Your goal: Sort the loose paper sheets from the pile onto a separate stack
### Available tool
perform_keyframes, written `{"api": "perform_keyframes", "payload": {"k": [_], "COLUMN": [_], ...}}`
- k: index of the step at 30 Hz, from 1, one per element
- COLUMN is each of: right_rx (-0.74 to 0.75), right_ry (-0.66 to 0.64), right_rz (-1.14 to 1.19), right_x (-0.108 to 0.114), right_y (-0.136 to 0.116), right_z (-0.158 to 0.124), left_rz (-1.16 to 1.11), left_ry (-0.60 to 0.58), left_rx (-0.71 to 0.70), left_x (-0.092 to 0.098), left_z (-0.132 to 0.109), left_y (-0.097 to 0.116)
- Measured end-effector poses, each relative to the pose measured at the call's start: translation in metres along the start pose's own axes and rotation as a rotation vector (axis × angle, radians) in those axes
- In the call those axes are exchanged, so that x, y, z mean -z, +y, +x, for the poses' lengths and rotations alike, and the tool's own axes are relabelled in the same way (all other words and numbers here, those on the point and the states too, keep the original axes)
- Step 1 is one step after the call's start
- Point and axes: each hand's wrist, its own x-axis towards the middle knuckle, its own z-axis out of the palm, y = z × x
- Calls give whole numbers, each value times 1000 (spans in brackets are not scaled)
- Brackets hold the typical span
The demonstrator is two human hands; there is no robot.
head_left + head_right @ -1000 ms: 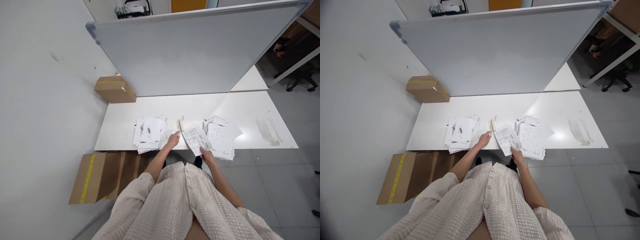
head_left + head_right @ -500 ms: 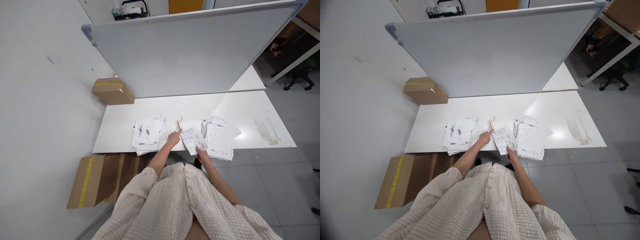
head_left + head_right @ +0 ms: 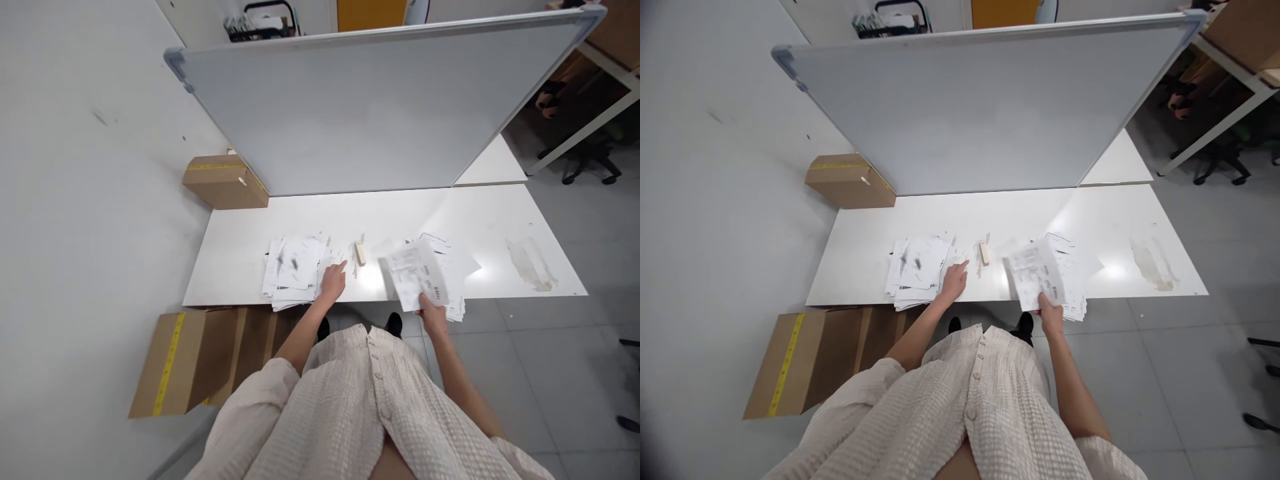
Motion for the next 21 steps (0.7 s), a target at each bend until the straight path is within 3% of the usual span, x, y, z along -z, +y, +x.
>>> {"api": "perform_keyframes", "payload": {"k": [2,5,8,11,16,21], "right_rx": [12,-49,-248,-402,-358,-218], "right_ry": [90,46,-62,-156,-395,-598], "right_rz": [73,112,-10,-167,-233,-331], "right_x": [18,42,56,58,23,-30], "right_y": [-10,-17,-12,-1,5,-3], "right_z": [7,17,17,2,-30,-41], "left_rz": [36,116,138,106,140,145], "left_ry": [138,278,224,91,47,62], "left_rx": [108,368,588,645,619,428], "left_x": [11,25,30,26,21,26], "left_z": [-14,-30,-39,-40,-41,-47], "left_y": [-20,-53,-79,-93,-89,-77]}}
